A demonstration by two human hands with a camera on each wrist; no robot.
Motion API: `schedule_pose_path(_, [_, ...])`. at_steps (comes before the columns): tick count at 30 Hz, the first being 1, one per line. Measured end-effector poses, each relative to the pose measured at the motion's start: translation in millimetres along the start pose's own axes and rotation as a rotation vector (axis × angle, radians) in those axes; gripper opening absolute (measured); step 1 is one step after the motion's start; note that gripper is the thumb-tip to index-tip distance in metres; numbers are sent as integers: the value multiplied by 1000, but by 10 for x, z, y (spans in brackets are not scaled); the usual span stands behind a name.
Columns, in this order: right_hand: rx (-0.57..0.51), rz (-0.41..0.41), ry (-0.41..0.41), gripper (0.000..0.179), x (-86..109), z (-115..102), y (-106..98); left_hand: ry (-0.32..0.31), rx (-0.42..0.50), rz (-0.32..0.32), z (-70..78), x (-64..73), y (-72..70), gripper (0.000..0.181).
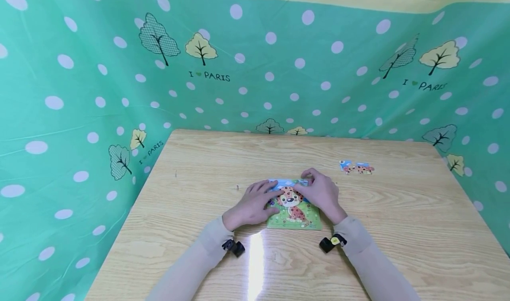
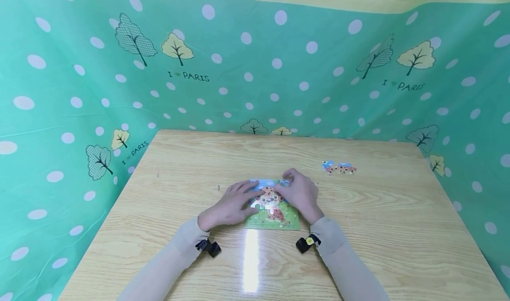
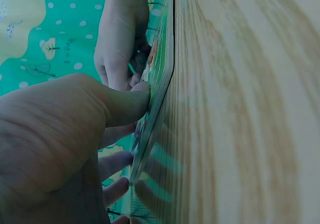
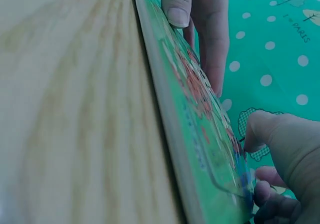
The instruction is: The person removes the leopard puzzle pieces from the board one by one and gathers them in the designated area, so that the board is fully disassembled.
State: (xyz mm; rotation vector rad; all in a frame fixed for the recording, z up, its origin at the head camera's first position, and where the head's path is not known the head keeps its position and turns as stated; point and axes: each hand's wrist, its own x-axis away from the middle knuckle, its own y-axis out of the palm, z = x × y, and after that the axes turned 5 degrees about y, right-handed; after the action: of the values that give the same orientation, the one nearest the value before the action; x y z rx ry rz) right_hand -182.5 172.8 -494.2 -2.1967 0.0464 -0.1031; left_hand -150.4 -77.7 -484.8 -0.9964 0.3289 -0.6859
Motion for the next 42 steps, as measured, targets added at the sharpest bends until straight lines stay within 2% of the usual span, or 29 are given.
schedule_pose_path(4, [-27,-2,-6,45,-5,38,-15,5,-4,-5,0,-10,4,60])
schedule_pose_path(13, [-45,-19,-23,31,-9,90,-55,11,-25,-19,5,-20,17,60])
schedule_pose_path(19, [-45,-39,-44,31,-20,114,-80,12,-15,-20,17,-14,7,60])
schedule_pose_path(23, [-80,-103,-87,27,-45,157,-146,10,-18,-16,13,-14,13,60])
schedule_pose_path(26, [-146,-186,-143,23,-64,216,-217,9,-24,-16,7,-13,17,60])
schedule_pose_path(30, [-239,-311,-200,30,-96,316,-298,9,-29,-20,-1,-7,15,60])
schedule_pose_path(33, [-272,-355,-220,34,-128,379,-330,8,-27,-19,-4,-1,11,60])
schedule_pose_path(36, [-313,-364,-197,32,-154,425,-339,8,-21,-13,-4,1,13,59])
schedule_pose_path(42, [-407,-362,-91,33,-169,470,-337,10,-16,-11,-2,-5,27,59])
